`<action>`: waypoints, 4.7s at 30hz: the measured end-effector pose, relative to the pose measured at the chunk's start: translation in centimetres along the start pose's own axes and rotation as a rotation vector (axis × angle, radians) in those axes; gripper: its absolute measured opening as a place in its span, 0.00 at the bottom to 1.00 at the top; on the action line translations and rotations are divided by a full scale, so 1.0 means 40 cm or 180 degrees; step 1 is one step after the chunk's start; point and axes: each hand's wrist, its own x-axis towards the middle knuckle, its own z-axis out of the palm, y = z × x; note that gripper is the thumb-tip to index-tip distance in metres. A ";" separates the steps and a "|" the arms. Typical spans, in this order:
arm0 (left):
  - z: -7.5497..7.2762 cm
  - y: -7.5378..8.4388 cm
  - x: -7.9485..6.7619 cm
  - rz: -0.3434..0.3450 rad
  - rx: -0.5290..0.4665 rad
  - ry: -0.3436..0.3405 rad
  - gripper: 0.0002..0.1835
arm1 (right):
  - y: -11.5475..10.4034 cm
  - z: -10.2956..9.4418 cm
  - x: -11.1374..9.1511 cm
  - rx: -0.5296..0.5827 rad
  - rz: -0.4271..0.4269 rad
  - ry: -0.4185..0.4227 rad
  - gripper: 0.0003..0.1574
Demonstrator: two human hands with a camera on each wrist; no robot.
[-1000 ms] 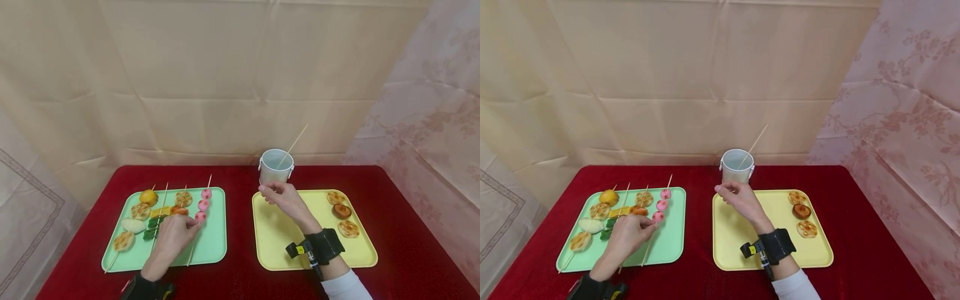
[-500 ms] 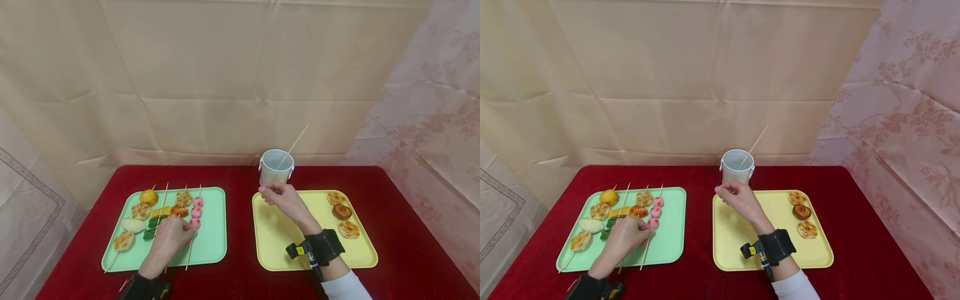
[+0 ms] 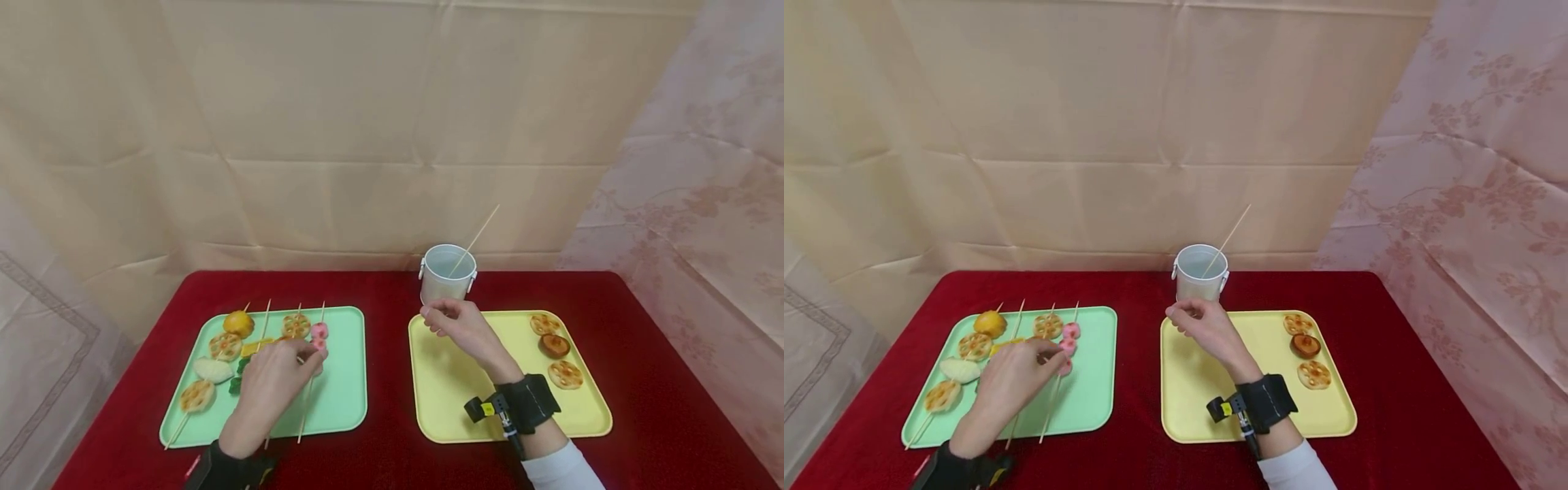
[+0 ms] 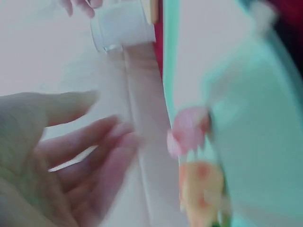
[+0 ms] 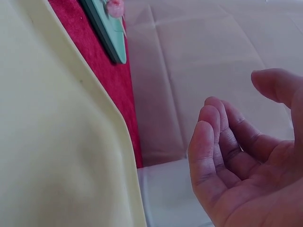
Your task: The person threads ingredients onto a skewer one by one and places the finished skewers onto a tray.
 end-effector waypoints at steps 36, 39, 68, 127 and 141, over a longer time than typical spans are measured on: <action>0.128 0.123 0.068 -0.0411 -0.2103 0.0387 0.21 | 0.017 -0.221 0.255 -0.0877 0.0206 0.1107 0.33; 0.133 0.127 0.071 -0.0451 -0.2099 0.0368 0.23 | 0.022 -0.228 0.255 -0.0658 0.0196 0.1152 0.29; 0.113 0.173 0.092 -0.0618 -0.3029 0.0177 0.29 | -0.096 -0.231 -0.012 -0.0147 -0.0812 0.2064 0.21; 0.135 0.203 0.089 -0.0875 -0.4726 0.0350 0.15 | 0.024 0.032 -0.069 -0.0761 -0.0620 0.0408 0.12; 0.126 0.207 0.093 -0.0545 -0.4007 0.0296 0.17 | 0.035 0.060 -0.084 -0.1426 -0.0943 -0.0078 0.03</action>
